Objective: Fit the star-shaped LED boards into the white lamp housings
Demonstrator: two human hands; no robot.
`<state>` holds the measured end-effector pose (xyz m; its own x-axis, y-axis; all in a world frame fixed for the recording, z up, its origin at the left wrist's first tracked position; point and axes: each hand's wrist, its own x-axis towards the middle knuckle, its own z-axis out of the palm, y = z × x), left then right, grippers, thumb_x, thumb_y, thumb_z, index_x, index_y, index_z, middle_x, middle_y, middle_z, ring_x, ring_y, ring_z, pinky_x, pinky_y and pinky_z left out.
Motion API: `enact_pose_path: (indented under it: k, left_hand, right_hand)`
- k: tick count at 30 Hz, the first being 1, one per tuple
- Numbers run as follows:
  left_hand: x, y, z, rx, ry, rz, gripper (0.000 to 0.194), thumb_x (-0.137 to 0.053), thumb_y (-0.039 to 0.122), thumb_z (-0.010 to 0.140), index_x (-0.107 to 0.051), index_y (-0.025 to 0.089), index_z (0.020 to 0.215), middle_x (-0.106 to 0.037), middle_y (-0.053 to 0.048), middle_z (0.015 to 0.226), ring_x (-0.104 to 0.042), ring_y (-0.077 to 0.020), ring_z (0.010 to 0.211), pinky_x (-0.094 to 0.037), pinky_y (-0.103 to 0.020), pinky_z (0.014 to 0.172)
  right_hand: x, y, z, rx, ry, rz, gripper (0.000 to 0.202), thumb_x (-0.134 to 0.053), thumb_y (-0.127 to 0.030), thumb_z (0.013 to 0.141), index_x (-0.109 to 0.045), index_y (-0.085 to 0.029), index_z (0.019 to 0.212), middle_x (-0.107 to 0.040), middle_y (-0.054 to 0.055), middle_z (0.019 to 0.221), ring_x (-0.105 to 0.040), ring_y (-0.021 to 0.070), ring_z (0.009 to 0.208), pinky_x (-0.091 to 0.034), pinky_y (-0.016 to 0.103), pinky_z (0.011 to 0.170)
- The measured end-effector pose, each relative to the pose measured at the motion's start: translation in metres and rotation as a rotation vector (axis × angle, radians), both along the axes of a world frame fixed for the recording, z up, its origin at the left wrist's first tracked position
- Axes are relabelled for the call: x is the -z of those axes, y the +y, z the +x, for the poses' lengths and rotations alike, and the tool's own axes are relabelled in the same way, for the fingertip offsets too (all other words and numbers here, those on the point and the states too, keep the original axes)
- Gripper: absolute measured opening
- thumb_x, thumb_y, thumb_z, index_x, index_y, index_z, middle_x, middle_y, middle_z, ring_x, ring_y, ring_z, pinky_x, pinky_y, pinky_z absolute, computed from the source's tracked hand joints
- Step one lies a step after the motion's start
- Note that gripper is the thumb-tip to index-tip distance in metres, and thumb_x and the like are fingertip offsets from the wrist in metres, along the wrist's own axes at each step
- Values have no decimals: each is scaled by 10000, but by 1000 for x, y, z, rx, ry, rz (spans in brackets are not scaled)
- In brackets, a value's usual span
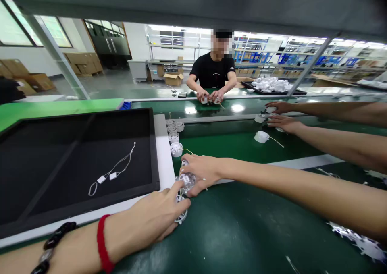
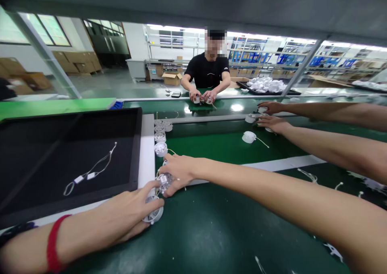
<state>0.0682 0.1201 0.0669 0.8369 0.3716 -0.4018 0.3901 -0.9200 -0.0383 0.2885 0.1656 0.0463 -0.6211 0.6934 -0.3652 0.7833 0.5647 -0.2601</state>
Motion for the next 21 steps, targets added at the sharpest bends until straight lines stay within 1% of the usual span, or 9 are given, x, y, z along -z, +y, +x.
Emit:
enact_pose_path:
  k: [3,6,9,11,14,16,18,19,21]
  left_hand:
    - [-4,-1,-4,-20,3,-24,349,-608,125,942,-630,219,1278,-547,-200,1483,-748,-248,725,-659,-423,692]
    - [-9,3,-8,-55,0,-57,410,-611,125,944,-596,248,1334,-488,-196,1561,-771,-274,832,-666,-438,750]
    - [-15,19,-8,-69,-70,-46,422,-602,149,962,-578,258,1369,-470,-188,1560,-757,-252,838,-651,-418,764]
    - [-21,40,-5,-81,-150,-22,410,-580,205,993,-569,273,1397,-480,-175,1525,-744,-236,818,-632,-401,745]
    - [-34,87,7,-178,-256,70,422,-594,310,996,-585,300,1418,-468,-143,1529,-747,-243,836,-615,-401,760]
    - [-43,127,20,-231,-297,123,463,-618,357,993,-582,261,1444,-467,-158,1532,-747,-266,920,-612,-429,854]
    - [-49,173,38,-282,-341,172,519,-660,387,990,-561,240,1477,-502,-163,1509,-693,-325,1161,-569,-465,1009]
    - [-50,198,49,-308,-357,194,512,-670,386,999,-560,225,1472,-525,-158,1497,-656,-327,1227,-551,-484,1049]
    - [-48,247,74,-376,-382,244,471,-684,385,1015,-571,198,1433,-579,-140,1451,-641,-305,1216,-566,-524,1026]
  right_hand:
    - [-1,-4,15,79,3,-14,718,-791,-626,783,-691,-193,1346,-497,225,1403,-582,487,1236,-539,614,928]
    - [-3,-6,43,184,4,-59,713,-785,-635,751,-715,-175,1291,-545,210,1330,-650,439,1107,-559,585,885]
    - [0,-4,66,292,29,-77,736,-774,-637,755,-699,-172,1322,-565,197,1330,-644,408,1160,-549,542,959]
    - [3,-1,74,348,49,-64,781,-775,-647,753,-681,-167,1362,-574,199,1348,-627,405,1220,-535,522,1006]
    - [1,13,83,395,72,-37,791,-819,-643,716,-709,-159,1332,-630,189,1313,-633,391,1235,-549,468,995]
    - [-7,33,92,434,77,-8,711,-838,-627,727,-746,-158,1254,-682,167,1259,-656,372,1199,-559,440,969]
    - [-20,63,104,504,74,36,589,-811,-589,819,-745,-162,1218,-716,136,1226,-685,332,1131,-564,447,963]
    - [-27,82,110,553,73,66,530,-781,-551,884,-720,-167,1244,-711,125,1255,-688,303,1119,-566,459,974]
    - [-39,125,119,654,73,102,407,-688,-466,1004,-667,-184,1297,-688,107,1307,-694,253,1106,-592,467,955]
